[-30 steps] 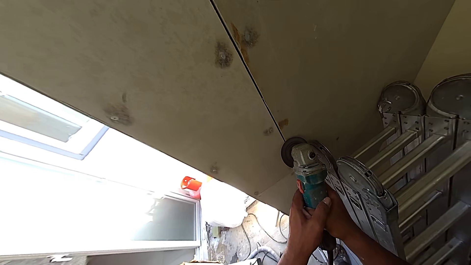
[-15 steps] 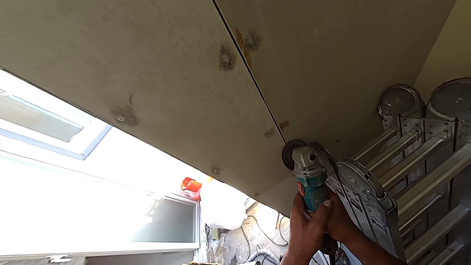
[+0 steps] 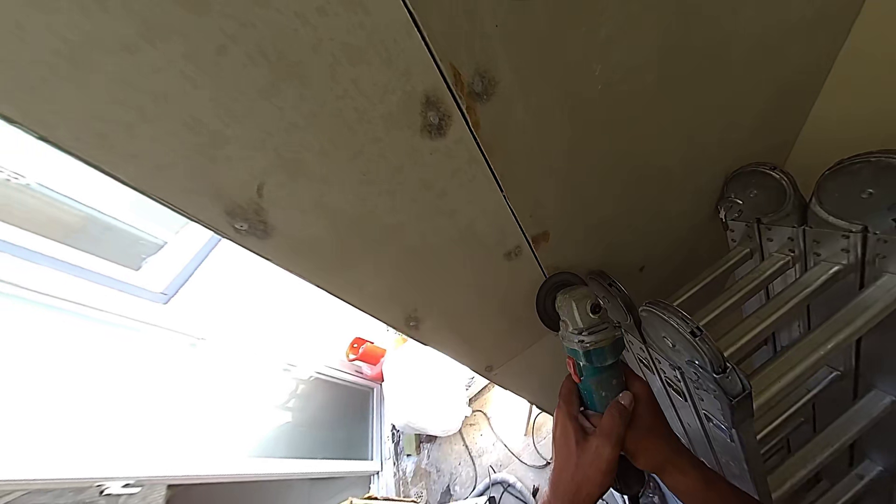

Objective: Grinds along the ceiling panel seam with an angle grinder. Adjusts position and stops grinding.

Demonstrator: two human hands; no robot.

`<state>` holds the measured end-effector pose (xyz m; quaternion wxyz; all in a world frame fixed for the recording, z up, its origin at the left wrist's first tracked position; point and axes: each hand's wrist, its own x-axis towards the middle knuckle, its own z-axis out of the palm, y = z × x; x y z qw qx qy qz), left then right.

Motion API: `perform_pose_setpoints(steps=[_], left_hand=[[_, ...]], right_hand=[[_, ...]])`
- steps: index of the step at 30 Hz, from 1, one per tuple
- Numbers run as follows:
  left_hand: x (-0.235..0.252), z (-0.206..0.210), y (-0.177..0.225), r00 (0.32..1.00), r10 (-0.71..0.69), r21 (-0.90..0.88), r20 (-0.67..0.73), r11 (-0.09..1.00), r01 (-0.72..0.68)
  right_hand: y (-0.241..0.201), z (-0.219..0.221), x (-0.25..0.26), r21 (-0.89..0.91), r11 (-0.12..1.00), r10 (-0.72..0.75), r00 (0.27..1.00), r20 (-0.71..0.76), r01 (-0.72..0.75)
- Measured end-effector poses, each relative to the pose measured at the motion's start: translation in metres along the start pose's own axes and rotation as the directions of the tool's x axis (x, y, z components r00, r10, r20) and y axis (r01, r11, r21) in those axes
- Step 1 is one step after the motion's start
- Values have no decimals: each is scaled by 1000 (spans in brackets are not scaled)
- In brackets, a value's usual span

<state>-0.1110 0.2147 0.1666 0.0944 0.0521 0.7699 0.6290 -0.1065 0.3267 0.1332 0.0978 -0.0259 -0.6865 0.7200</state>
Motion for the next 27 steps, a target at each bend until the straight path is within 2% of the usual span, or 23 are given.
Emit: perform_pose_setpoints(steps=[5,12,27], left_hand=[[4,1,-4,1000,-23,1,-3,1000,23],[17,-1,6,1000,0,30,5,1000,0],[14,0,6,1000,-1,12,1,1000,1]], right_hand=[[3,0,1,18,999,37,999,-1,-37],[-1,0,15,27,1000,-1,1000,-7,1],[-2,1,13,45,999,23,1000,0,-23]])
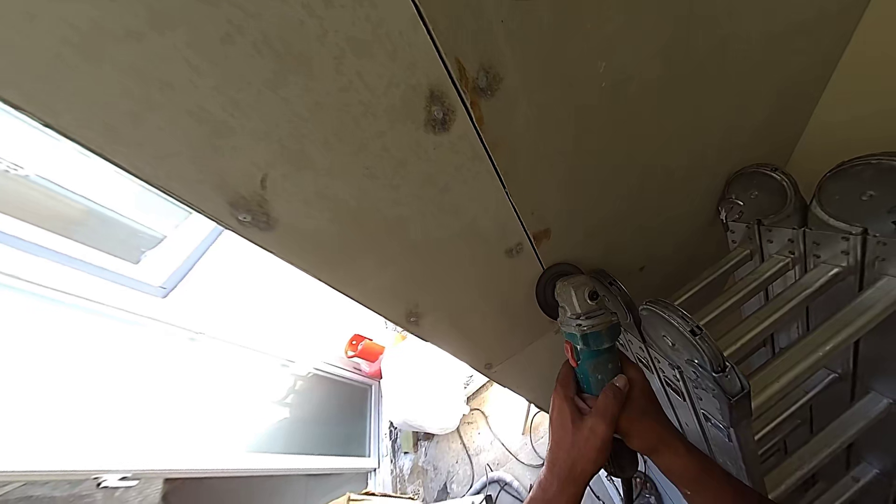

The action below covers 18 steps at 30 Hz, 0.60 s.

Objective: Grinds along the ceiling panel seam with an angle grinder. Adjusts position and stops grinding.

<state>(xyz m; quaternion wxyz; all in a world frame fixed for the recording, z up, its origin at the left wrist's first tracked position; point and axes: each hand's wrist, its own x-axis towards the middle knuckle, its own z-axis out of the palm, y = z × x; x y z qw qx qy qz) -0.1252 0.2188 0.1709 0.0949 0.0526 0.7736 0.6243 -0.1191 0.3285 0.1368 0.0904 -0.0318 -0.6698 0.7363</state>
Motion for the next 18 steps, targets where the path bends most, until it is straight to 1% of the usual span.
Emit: perform_pose_setpoints(steps=[6,12,18], left_hand=[[0,1,-4,1000,-26,-2,3,1000,26],[0,1,1,1000,-19,9,-4,1000,19],[0,1,0,1000,-26,9,-11,1000,27]], right_hand=[[2,-1,-1,-8,1000,26,1000,9,-26],[2,-2,1,16,1000,-11,1000,8,11],[1,-1,1,-18,1000,-12,1000,4,13]])
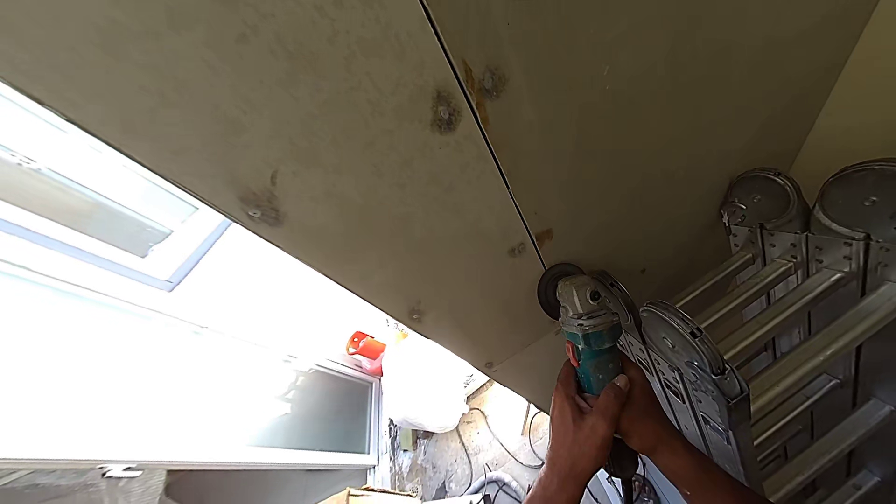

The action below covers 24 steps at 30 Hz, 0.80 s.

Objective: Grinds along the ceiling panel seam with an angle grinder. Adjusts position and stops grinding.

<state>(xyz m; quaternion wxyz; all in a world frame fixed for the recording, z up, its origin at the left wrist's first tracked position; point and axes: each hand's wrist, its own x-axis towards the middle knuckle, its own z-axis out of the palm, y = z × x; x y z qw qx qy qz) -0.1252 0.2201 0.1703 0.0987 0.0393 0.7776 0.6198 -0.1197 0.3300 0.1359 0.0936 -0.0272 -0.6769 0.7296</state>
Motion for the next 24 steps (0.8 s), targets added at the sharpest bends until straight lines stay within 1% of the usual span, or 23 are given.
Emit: perform_pose_setpoints(steps=[8,13,17,24], left_hand=[[-8,0,-1,1000,-6,-20,-7,1000,6],[-21,1,-11,999,39,-56,-23,998,-40],[-15,1,-13,1000,25,-59,-5,998,-26],[2,-1,2,1000,26,-25,8,999,-25]], right_hand=[[-1,1,-6,19,1000,8,1000,6,-8],[7,1,-17,-26,1000,-3,999,33,3],[7,1,-14,-31,999,31,999,23,-30],[-3,0,2,-17,1000,-18,1000,-9,18]])
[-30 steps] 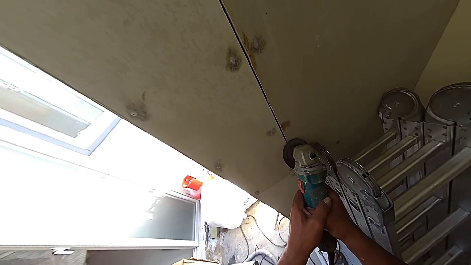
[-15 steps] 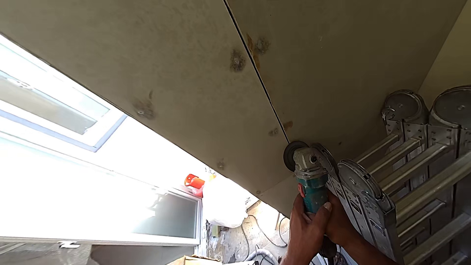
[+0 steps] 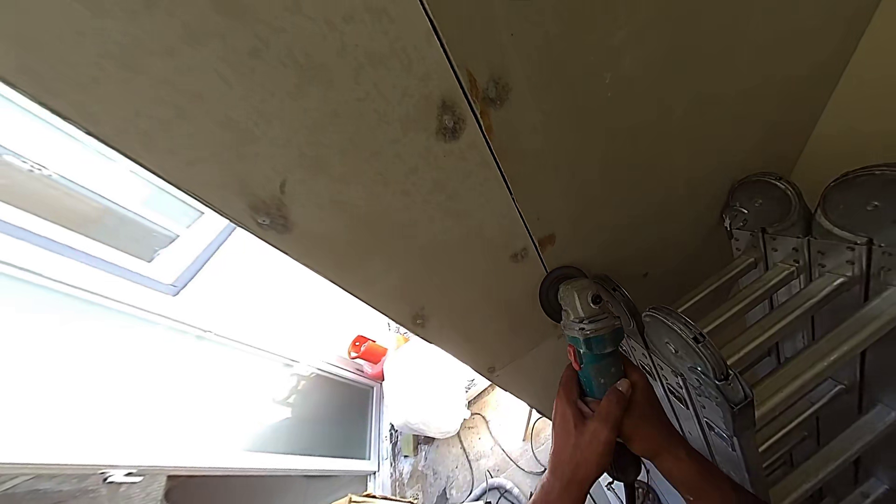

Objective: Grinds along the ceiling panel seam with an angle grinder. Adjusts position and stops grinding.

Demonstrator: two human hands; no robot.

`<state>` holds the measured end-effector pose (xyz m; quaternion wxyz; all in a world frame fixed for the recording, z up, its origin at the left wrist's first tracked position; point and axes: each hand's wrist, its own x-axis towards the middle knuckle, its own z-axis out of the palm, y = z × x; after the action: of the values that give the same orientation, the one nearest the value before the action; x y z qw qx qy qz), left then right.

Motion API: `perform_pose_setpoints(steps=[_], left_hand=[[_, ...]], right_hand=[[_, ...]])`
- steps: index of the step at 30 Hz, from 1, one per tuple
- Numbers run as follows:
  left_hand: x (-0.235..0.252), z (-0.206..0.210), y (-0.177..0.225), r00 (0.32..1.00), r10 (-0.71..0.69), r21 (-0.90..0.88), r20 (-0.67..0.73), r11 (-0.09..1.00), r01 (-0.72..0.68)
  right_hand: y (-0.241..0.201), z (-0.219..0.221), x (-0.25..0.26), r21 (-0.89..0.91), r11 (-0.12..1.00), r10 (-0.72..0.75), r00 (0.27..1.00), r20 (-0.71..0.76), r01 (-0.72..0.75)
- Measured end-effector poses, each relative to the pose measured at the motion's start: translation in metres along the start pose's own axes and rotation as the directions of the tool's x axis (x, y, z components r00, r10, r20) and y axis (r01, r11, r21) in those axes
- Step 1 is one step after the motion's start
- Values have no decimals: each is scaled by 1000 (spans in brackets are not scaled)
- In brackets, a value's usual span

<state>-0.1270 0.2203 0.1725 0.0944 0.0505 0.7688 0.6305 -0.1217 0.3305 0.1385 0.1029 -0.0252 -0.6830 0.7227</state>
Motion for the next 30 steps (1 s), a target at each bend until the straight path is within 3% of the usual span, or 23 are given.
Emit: perform_pose_setpoints(steps=[7,12,15,17,20,23,26,28,30], left_hand=[[-9,0,-12,1000,-17,-11,-2,1000,17],[-19,-2,-25,999,4,-51,46,999,-2],[-20,-17,-29,972,19,48,233,998,-31],[-26,-45,-22,898,-5,252,440,960,-118],[-34,-95,-1,812,-239,672,532,702,-234],[-33,-118,26,854,-345,893,389,369,-258],[-19,-111,48,903,-136,909,407,152,-387],[1,-97,54,860,61,862,507,-14,-507],[25,-79,60,815,125,820,566,-190,-541]], right_hand=[[6,1,-11,-24,998,57,998,17,-57],[19,2,-23,-47,998,-33,999,-14,32],[27,1,-29,-74,995,-70,996,-60,66],[27,0,-39,-77,995,-69,991,-114,61],[25,-2,-53,-22,987,-160,968,-194,159],[12,-8,-61,31,964,-250,939,-236,265],[-13,-15,-69,132,926,-317,919,-232,353],[-29,-20,-73,182,890,-377,900,-220,417],[-44,-24,-76,192,858,-436,872,-221,477]])
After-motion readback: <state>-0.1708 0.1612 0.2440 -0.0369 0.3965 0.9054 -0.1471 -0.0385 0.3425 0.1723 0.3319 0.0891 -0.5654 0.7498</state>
